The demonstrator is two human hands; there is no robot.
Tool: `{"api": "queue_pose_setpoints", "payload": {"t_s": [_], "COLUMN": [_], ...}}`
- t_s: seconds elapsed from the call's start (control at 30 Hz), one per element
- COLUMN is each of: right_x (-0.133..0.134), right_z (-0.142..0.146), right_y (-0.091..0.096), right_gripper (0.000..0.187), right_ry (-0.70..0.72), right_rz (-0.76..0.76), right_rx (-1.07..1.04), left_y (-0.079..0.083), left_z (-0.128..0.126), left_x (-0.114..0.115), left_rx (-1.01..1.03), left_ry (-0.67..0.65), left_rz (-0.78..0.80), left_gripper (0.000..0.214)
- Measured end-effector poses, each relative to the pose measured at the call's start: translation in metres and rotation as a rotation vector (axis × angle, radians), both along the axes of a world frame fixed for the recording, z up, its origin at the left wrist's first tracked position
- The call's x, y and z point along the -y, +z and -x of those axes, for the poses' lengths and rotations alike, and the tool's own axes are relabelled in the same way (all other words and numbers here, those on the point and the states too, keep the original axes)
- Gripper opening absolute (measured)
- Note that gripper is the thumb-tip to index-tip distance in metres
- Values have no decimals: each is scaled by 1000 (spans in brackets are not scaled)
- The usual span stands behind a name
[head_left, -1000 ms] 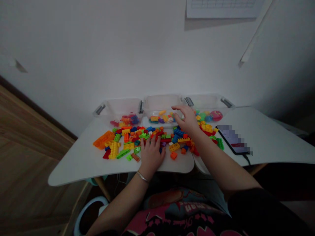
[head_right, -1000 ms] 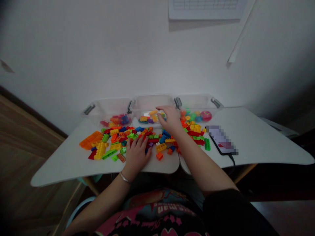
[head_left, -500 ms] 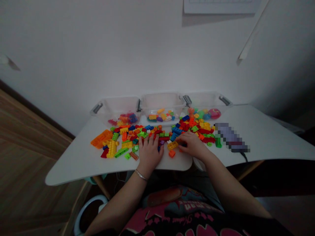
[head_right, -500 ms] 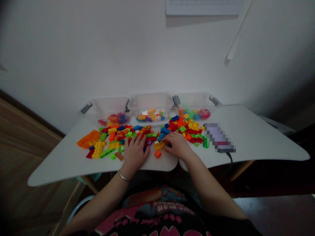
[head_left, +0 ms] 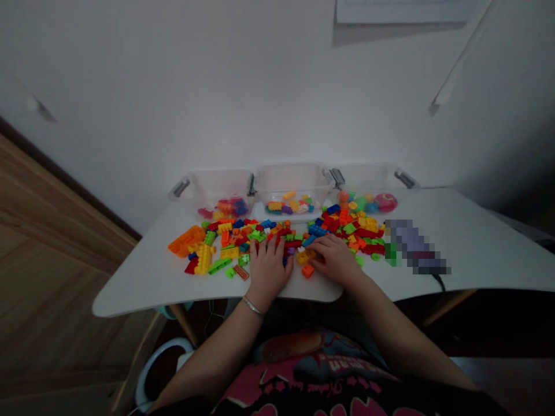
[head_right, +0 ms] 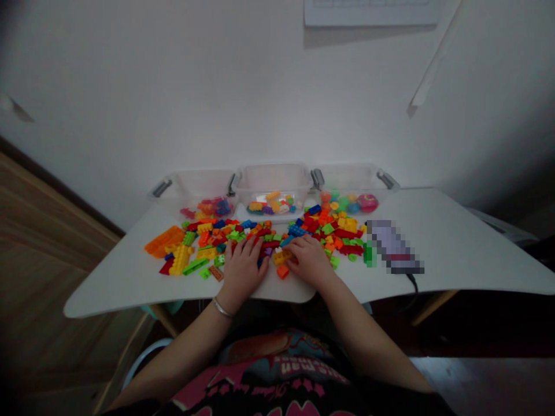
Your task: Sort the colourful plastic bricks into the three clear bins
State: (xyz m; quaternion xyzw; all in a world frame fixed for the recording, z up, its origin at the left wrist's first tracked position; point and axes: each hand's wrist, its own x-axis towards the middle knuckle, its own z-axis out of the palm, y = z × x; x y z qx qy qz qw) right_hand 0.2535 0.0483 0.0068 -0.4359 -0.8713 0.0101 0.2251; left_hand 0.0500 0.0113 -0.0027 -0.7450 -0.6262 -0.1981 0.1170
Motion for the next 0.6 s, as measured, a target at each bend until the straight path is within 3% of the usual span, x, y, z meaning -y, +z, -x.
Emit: {"api": "queue_pose_setpoints", "payload": {"t_s": [0.6], "right_x": [2], "right_z": [3], "right_y": [0], "right_gripper": [22], "right_ry": [-58], "right_rz": [10], "right_rx": [-97], "left_y": [1], "left_z": [2], "left_x": [1], "left_rx": [31], "left_ry": [-64], "left_rz": [-3], "left_gripper": [43]}}
